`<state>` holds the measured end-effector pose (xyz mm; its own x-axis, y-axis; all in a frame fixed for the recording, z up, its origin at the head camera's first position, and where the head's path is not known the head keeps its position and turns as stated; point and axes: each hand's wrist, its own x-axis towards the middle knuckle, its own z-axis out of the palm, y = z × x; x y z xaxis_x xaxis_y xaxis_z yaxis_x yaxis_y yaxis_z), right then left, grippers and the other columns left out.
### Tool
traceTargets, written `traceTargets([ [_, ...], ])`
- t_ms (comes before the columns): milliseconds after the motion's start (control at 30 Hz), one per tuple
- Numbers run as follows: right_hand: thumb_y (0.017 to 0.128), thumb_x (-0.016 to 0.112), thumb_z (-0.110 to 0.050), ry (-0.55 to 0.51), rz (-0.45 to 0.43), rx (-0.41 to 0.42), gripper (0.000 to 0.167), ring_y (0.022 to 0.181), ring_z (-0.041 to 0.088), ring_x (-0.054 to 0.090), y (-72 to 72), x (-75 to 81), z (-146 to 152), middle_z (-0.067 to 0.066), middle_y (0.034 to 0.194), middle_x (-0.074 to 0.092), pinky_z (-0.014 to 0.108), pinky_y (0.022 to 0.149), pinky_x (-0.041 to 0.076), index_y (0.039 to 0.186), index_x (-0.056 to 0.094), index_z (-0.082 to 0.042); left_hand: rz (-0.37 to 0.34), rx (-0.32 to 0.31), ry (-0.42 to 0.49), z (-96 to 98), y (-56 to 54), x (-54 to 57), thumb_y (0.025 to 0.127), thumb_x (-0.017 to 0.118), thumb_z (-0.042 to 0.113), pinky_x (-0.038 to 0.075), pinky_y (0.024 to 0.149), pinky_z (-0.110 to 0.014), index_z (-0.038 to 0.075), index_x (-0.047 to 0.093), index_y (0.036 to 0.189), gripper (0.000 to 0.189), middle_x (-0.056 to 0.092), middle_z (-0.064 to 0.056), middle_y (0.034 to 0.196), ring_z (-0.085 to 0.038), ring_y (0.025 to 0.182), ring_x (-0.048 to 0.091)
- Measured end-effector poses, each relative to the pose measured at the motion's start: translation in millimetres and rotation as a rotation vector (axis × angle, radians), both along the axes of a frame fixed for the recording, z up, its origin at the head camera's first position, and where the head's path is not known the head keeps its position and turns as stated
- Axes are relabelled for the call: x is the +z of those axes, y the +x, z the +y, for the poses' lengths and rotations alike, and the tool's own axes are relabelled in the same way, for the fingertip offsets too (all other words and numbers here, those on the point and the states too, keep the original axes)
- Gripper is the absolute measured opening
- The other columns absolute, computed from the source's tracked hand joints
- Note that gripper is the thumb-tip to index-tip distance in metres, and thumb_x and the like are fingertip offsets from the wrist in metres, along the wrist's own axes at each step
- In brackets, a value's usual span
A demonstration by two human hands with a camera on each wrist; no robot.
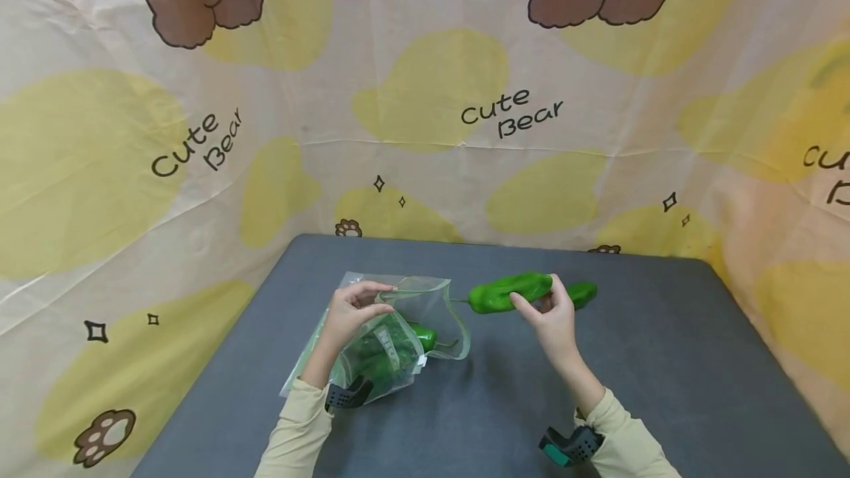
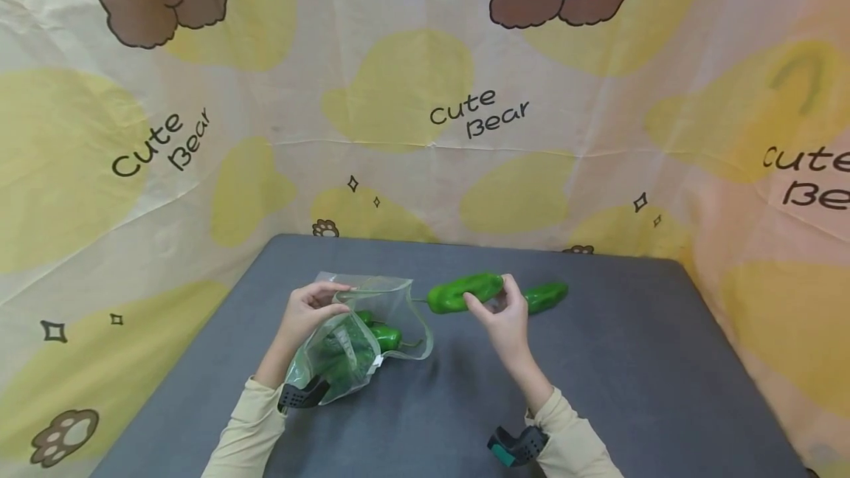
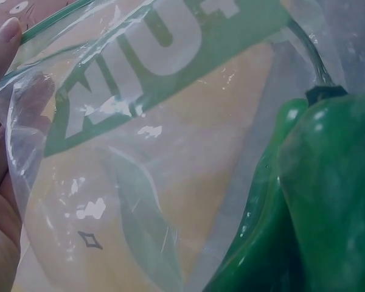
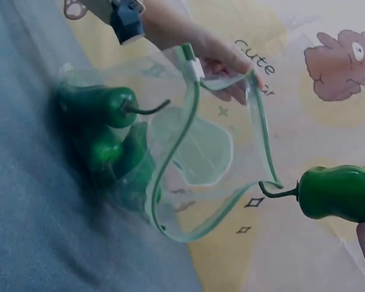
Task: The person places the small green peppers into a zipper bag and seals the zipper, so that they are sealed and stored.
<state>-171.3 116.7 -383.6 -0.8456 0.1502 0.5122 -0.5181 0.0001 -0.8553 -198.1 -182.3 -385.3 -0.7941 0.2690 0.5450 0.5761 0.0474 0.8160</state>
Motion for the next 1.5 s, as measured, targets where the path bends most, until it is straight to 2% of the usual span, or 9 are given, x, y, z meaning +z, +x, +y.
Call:
traceTargets([
  [300,0.077,0.061,0.014,-0.028,0.042,0.056,0.024,0.066,0.010,0.054,-1.3,-9.4,1,0.005,0.084,0.054,0.018,0.054,0.045,0.094,0.046,0.008,0.015,-0.011,-0.011,1.2,-0.7,0.4,0.070,0.065,-0.017,0.050,0.063,-0.022,-0.018,0.058,0.094,0.025,0.059,-0.031,0.089,-0.012,0.077,0.063],
  [567,0.074,0.060,0.020,0.074,0.071,0.114,0.025,0.076,0.010,0.058,4.9,-2.5,-12,0.006,0.089,0.053,0.023,0.062,0.051,0.094,0.048,0.012,-0.007,0.012,-0.027,5.9,-1.2,5.7,0.070,0.067,-0.015,0.050,0.065,-0.022,-0.016,0.060,0.093,0.024,0.062,-0.026,0.089,-0.043,0.079,0.058],
  [667,0.074,0.061,0.019,0.103,0.059,0.107,0.023,0.076,0.009,0.059,9.4,3.7,-17,0.008,0.087,0.055,0.025,0.062,0.052,0.092,0.048,0.013,0.026,-0.017,-0.021,7.6,-2.2,6.3,0.069,0.066,-0.016,0.049,0.061,-0.020,-0.017,0.060,0.092,0.024,0.063,-0.024,0.087,-0.040,0.077,0.060],
  [767,0.074,0.062,0.018,0.118,0.044,0.099,0.023,0.076,0.008,0.059,11.7,5.5,-21,0.012,0.086,0.055,0.026,0.062,0.052,0.092,0.049,0.013,0.069,-0.047,-0.018,8.4,-4.2,5.2,0.069,0.067,-0.016,0.045,0.053,-0.018,-0.017,0.059,0.092,0.024,0.063,-0.024,0.086,-0.027,0.075,0.064],
  [933,0.074,0.062,0.017,0.118,0.035,0.132,0.024,0.079,0.009,0.059,11.7,2.7,-27,0.018,0.089,0.054,0.028,0.064,0.052,0.095,0.050,0.013,0.065,-0.009,-0.004,6.1,-5.8,1.9,0.070,0.068,-0.014,0.043,0.050,-0.018,-0.017,0.060,0.092,0.024,0.062,-0.026,0.085,-0.017,0.072,0.064],
  [1000,0.075,0.061,0.017,0.111,0.019,0.145,0.024,0.079,0.009,0.059,10.9,1.4,-29,0.019,0.090,0.055,0.028,0.064,0.052,0.096,0.050,0.013,0.056,-0.004,0.003,4.6,-7.9,-1.8,0.070,0.068,-0.013,0.044,0.051,-0.019,-0.016,0.060,0.093,0.024,0.062,-0.026,0.086,-0.018,0.072,0.064],
  [1233,0.076,0.062,0.014,0.101,-0.052,0.159,0.026,0.081,0.010,0.058,8.4,-0.2,-39,0.019,0.093,0.054,0.027,0.066,0.052,0.097,0.046,0.011,0.074,-0.040,0.014,8.6,-6.5,2.6,0.069,0.065,-0.018,0.048,0.057,-0.019,-0.019,0.058,0.091,0.023,0.059,-0.031,0.085,-0.021,0.073,0.064],
  [1367,0.076,0.062,0.015,0.100,-0.067,0.168,0.026,0.083,0.009,0.058,7.1,-2.9,-44,0.018,0.093,0.054,0.027,0.067,0.052,0.095,0.045,0.010,0.079,-0.032,0.020,6.8,-13.1,-5.7,0.068,0.066,-0.019,0.051,0.061,-0.022,-0.018,0.059,0.092,0.025,0.061,-0.028,0.086,-0.024,0.072,0.064],
  [1500,0.076,0.062,0.015,0.099,-0.083,0.171,0.025,0.082,0.009,0.058,6.5,-5.0,-46,0.019,0.092,0.054,0.027,0.066,0.052,0.092,0.044,0.008,0.078,-0.003,0.006,3.8,-17.4,-13.2,0.068,0.067,-0.016,0.048,0.056,-0.020,-0.014,0.061,0.093,0.026,0.063,-0.024,0.087,-0.029,0.071,0.063],
])
